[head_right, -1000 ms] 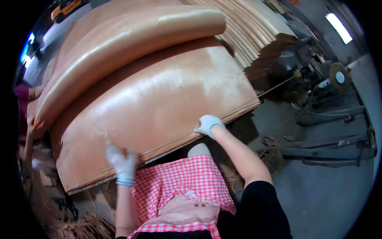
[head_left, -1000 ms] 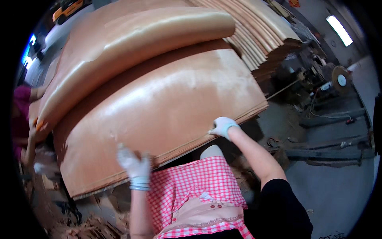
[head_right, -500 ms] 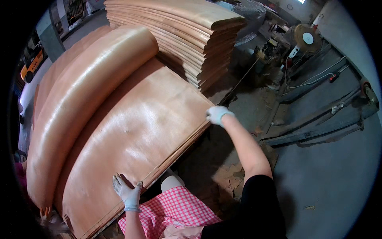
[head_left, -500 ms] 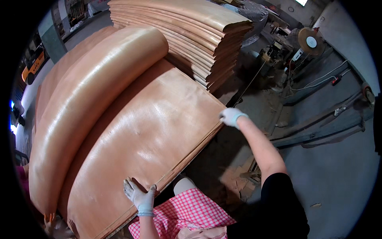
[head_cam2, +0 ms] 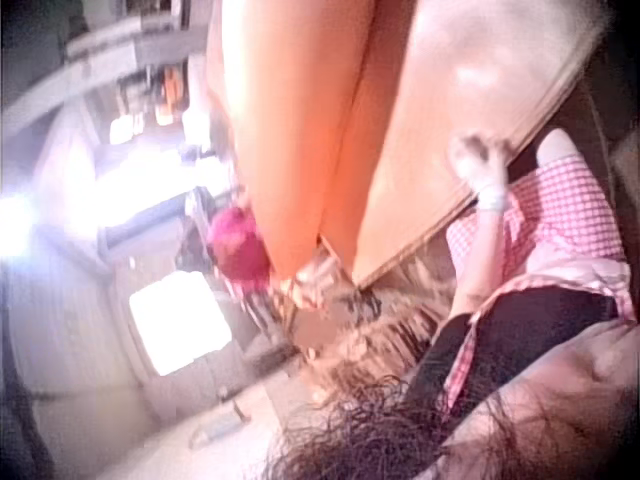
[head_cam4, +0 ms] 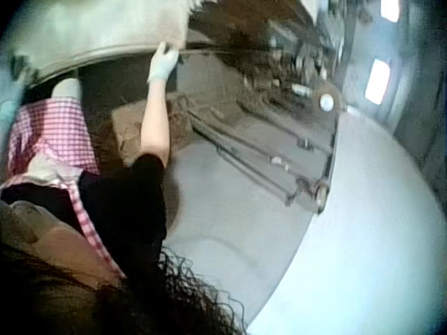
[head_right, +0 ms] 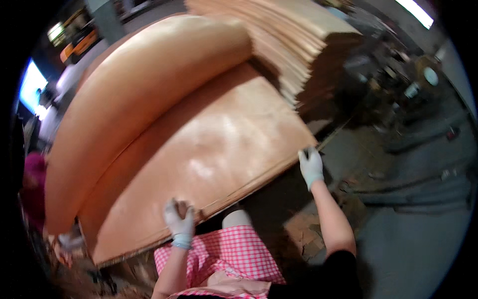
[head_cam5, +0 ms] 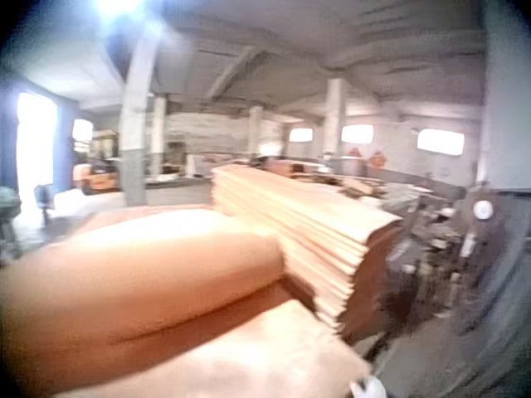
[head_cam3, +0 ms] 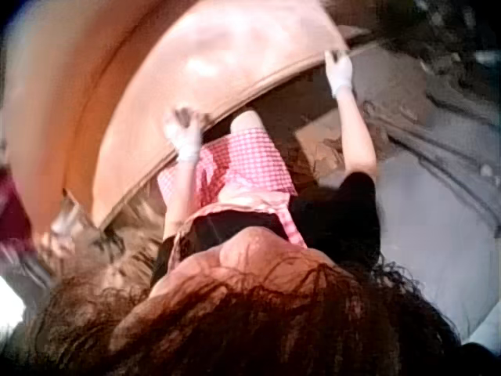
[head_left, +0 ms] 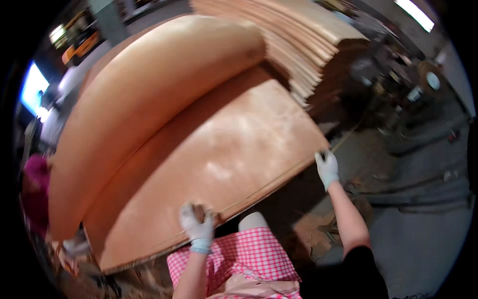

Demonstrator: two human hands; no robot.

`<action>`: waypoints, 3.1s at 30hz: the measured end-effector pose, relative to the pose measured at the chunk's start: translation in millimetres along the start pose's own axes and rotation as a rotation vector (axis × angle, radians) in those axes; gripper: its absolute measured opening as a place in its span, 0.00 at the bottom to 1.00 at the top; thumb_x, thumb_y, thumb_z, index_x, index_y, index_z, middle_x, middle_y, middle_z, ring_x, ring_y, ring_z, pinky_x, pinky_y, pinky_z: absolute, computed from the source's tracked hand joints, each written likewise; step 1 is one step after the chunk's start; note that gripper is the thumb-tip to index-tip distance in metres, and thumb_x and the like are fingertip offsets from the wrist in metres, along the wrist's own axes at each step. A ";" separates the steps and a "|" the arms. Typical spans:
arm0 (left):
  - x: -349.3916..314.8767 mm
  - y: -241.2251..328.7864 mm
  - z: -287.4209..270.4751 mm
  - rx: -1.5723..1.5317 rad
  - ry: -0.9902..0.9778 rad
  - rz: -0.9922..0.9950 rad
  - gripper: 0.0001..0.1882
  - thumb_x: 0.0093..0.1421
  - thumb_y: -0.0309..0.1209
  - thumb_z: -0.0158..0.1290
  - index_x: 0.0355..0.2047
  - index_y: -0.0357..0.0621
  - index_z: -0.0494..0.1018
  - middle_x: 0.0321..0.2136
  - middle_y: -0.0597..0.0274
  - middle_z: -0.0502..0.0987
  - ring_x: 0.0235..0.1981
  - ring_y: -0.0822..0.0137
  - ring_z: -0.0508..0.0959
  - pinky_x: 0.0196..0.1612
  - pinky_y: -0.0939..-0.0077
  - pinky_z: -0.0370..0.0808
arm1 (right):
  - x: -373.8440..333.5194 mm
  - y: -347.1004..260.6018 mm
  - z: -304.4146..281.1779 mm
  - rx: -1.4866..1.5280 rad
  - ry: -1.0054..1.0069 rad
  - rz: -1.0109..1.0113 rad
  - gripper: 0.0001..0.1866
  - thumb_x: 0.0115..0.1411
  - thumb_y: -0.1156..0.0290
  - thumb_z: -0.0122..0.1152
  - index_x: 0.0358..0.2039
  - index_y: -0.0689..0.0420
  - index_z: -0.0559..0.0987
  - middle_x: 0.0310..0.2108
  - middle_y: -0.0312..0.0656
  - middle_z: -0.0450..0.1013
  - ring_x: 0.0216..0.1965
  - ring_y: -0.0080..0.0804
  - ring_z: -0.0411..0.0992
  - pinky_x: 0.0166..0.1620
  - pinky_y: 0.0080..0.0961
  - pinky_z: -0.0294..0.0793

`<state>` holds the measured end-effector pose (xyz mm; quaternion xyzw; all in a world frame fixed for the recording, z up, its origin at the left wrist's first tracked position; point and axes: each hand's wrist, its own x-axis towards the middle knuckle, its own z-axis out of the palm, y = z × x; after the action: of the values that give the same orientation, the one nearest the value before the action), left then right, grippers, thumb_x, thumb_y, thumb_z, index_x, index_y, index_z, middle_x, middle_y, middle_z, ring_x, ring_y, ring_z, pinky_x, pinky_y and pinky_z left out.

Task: The person peels thin layers of wood veneer from a stack of sheets using gloved hands. They lift the top sheet, separate the thin layers, and place the peeled pieces onto a growing pile on the floor.

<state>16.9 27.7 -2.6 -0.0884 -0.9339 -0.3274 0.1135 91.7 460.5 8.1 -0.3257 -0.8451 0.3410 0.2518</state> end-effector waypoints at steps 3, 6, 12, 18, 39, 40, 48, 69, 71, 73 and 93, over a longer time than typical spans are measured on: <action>-18.1 51.4 -11.9 -0.230 -0.217 0.245 0.16 0.50 0.36 0.63 0.36 0.42 0.75 0.33 0.54 0.77 0.34 0.55 0.77 0.39 0.63 0.75 | -95.6 -74.5 26.9 0.224 -0.364 -0.068 0.11 0.59 0.67 0.60 0.34 0.64 0.76 0.31 0.50 0.74 0.33 0.39 0.73 0.40 0.34 0.71; -28.5 84.6 -44.9 -0.500 -0.262 0.314 0.16 0.49 0.33 0.62 0.39 0.43 0.76 0.34 0.53 0.77 0.35 0.54 0.78 0.39 0.64 0.76 | -181.5 -166.4 29.2 0.636 -0.697 0.049 0.08 0.60 0.77 0.57 0.40 0.63 0.73 0.40 0.41 0.74 0.37 0.28 0.72 0.41 0.25 0.73; -61.4 50.0 -90.8 -0.764 -0.185 0.172 0.14 0.50 0.27 0.61 0.38 0.40 0.76 0.34 0.54 0.76 0.36 0.56 0.77 0.39 0.68 0.76 | -241.1 -226.0 35.6 0.879 -0.824 0.105 0.12 0.61 0.65 0.61 0.35 0.62 0.74 0.58 0.55 0.64 0.53 0.35 0.68 0.57 0.31 0.66; -80.2 17.9 -104.8 -0.982 -0.146 -0.061 0.10 0.51 0.23 0.58 0.35 0.39 0.77 0.31 0.59 0.76 0.35 0.64 0.77 0.40 0.73 0.75 | -269.9 -249.3 55.4 0.715 -0.968 -0.014 0.18 0.59 0.61 0.65 0.40 0.63 0.75 0.55 0.56 0.67 0.53 0.36 0.68 0.55 0.30 0.67; -57.1 -445.0 -332.5 -0.145 0.820 -0.950 0.11 0.52 0.32 0.65 0.28 0.36 0.79 0.22 0.65 0.78 0.23 0.75 0.72 0.32 0.77 0.71 | -132.0 -187.3 80.9 -0.372 -0.879 -0.394 0.11 0.55 0.68 0.62 0.29 0.66 0.78 0.25 0.50 0.75 0.28 0.39 0.74 0.35 0.31 0.72; -55.3 -447.1 -335.0 -0.159 0.814 -0.959 0.11 0.52 0.32 0.65 0.28 0.36 0.79 0.21 0.65 0.78 0.23 0.75 0.72 0.32 0.77 0.71 | -133.8 -193.7 83.0 -0.389 -0.910 -0.375 0.12 0.55 0.68 0.62 0.29 0.66 0.78 0.24 0.50 0.75 0.27 0.39 0.74 0.34 0.32 0.72; -52.7 -465.2 -324.5 -0.014 0.602 -1.051 0.13 0.51 0.35 0.64 0.27 0.35 0.78 0.22 0.57 0.79 0.22 0.69 0.74 0.31 0.73 0.72 | -134.1 -203.3 105.5 -0.459 -1.035 -0.304 0.12 0.57 0.69 0.59 0.31 0.67 0.79 0.24 0.49 0.76 0.27 0.32 0.74 0.35 0.30 0.73; -53.4 -448.3 -321.5 0.040 0.684 -0.984 0.13 0.50 0.35 0.64 0.29 0.37 0.78 0.22 0.55 0.79 0.23 0.63 0.78 0.33 0.68 0.74 | -133.6 -172.7 117.4 -0.449 -0.966 -0.340 0.15 0.56 0.65 0.60 0.31 0.67 0.80 0.25 0.51 0.77 0.28 0.37 0.76 0.36 0.32 0.73; -52.4 -447.7 -324.3 0.046 0.679 -0.993 0.14 0.51 0.35 0.64 0.30 0.36 0.78 0.23 0.54 0.79 0.25 0.63 0.78 0.34 0.68 0.74 | -136.1 -175.8 117.3 -0.476 -0.948 -0.374 0.16 0.55 0.63 0.60 0.31 0.67 0.80 0.27 0.52 0.77 0.30 0.41 0.77 0.37 0.34 0.74; -61.5 -462.2 -329.5 0.003 0.692 -0.905 0.14 0.51 0.35 0.63 0.31 0.35 0.77 0.27 0.51 0.80 0.29 0.61 0.79 0.37 0.67 0.74 | -139.0 -186.4 122.4 -0.500 -0.953 -0.380 0.18 0.55 0.61 0.61 0.32 0.66 0.80 0.29 0.55 0.78 0.33 0.44 0.78 0.39 0.35 0.74; -6.2 -314.3 -210.7 0.537 0.419 -0.399 0.41 0.56 0.47 0.55 0.61 0.29 0.57 0.61 0.40 0.60 0.63 0.44 0.59 0.67 0.56 0.52 | -96.5 -169.0 136.6 -0.695 -1.023 -0.228 0.25 0.49 0.49 0.65 0.33 0.61 0.81 0.35 0.56 0.77 0.39 0.50 0.76 0.44 0.39 0.74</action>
<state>-19.9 -347.8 -30.1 0.1964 -0.9417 -0.0981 0.2550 2.9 240.5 26.1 -0.0922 -0.9495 0.1300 -0.2704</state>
